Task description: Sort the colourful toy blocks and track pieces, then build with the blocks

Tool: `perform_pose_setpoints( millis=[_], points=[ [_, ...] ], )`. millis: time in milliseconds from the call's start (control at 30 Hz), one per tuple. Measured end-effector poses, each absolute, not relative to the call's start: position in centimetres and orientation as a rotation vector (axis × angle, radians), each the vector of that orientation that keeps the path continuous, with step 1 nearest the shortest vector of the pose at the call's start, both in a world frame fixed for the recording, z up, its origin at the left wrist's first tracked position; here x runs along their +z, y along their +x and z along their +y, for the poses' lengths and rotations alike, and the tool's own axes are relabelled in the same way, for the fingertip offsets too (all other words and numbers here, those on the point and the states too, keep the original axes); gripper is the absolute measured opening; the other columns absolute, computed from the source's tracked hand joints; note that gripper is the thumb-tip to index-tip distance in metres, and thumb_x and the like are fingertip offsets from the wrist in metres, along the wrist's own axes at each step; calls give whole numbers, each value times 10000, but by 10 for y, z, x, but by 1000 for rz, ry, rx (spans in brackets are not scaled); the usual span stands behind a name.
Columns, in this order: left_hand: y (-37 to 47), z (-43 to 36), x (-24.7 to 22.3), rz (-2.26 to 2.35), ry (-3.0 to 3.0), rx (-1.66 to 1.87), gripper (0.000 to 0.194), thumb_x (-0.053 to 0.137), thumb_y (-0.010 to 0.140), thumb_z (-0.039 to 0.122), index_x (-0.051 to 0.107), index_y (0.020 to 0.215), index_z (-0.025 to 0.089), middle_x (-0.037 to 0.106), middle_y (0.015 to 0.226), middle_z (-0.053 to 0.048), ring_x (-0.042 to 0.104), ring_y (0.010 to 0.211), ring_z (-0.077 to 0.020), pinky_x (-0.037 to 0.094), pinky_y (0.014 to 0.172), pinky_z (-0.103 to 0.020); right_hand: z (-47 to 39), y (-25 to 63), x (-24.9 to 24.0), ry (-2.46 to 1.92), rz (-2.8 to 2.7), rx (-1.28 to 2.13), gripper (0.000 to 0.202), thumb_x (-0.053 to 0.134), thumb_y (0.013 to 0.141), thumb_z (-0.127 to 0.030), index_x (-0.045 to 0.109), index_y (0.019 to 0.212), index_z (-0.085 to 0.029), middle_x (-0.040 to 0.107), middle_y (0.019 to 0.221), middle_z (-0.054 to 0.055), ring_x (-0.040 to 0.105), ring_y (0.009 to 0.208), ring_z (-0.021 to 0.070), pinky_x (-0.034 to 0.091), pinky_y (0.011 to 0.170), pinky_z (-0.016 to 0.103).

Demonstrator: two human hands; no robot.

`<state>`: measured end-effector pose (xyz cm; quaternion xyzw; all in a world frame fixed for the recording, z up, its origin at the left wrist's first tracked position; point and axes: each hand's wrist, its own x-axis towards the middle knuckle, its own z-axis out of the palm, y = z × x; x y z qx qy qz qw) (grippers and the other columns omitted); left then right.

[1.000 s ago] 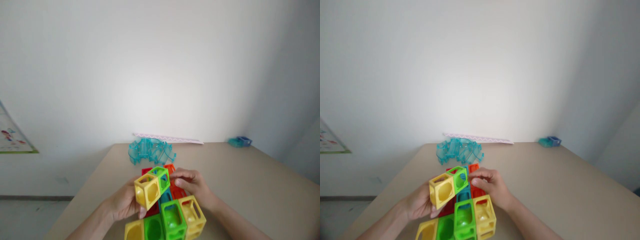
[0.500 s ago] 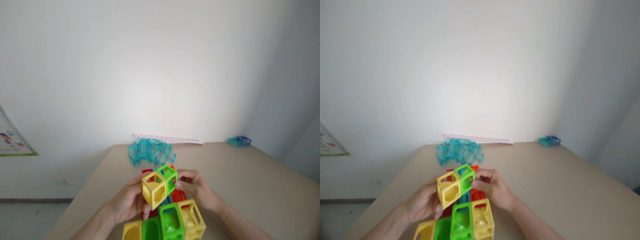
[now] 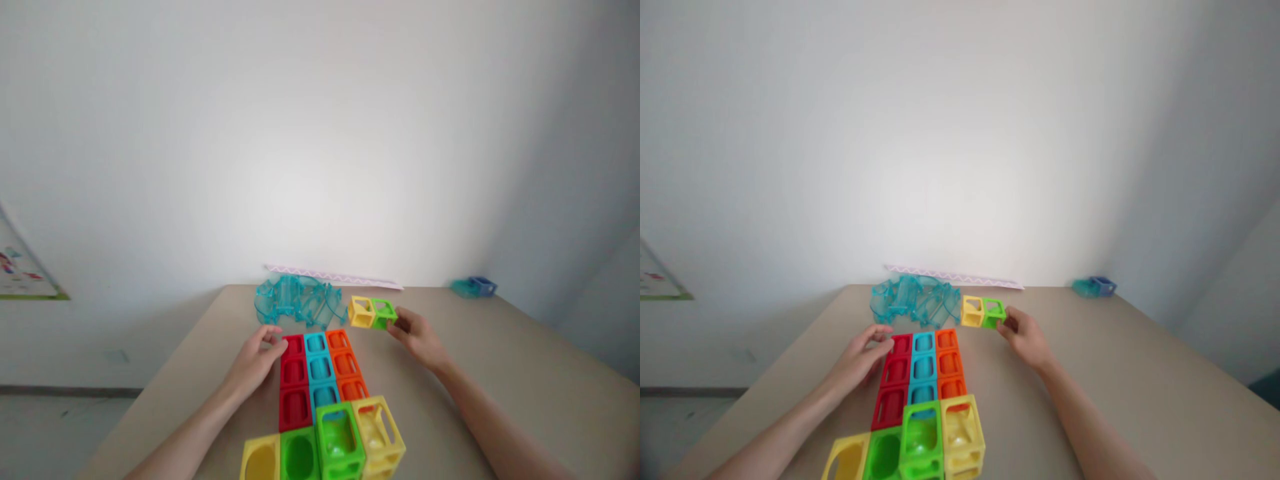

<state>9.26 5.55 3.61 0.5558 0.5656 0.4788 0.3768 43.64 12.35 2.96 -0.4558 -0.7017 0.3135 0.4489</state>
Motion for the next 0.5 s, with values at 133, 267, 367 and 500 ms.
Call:
perform_pose_setpoints(
  millis=[133, 267, 367, 500],
  points=[
    [92, 55, 34, 1345, 1563, 1119, 250, 622, 758, 353, 666, 935, 183, 650, 841, -30, 619, 690, -176, 467, 647, -273, 124, 438, 26, -1177, -1861, 812, 173, 608, 720, -289, 491, 653, -181, 443, 566, -51, 393, 539, 112, 298, 501, 239],
    [90, 58, 34, 1391, 1498, 1135, 234, 595, 761, 323, 672, 929, 180, 631, 761, -9, 595, 616, -160, 442, 550, -244, 121, 440, 29, -1215, -1967, 845, 97, 591, 703, -227, 533, 653, -167, 479, 552, -46, 406, 532, 116, 297, 498, 238],
    [89, 61, 32, 1390, 1518, 1164, 219, 589, 753, 302, 671, 903, 164, 629, 733, -9, 601, 612, -159, 443, 552, -240, 118, 438, 31, -1237, -2034, 865, 61, 593, 681, -190, 558, 640, -161, 515, 559, -37, 437, 545, 126, 318, 510, 240],
    [86, 65, 28, 1389, 1482, 1183, 254, 583, 750, 318, 672, 935, 168, 645, 762, -16, 578, 541, -145, 428, 495, -237, 116, 432, 32, -1246, -2091, 886, 32, 610, 667, -173, 585, 656, -155, 566, 597, -26, 481, 579, 138, 352, 531, 239]
  ],
)
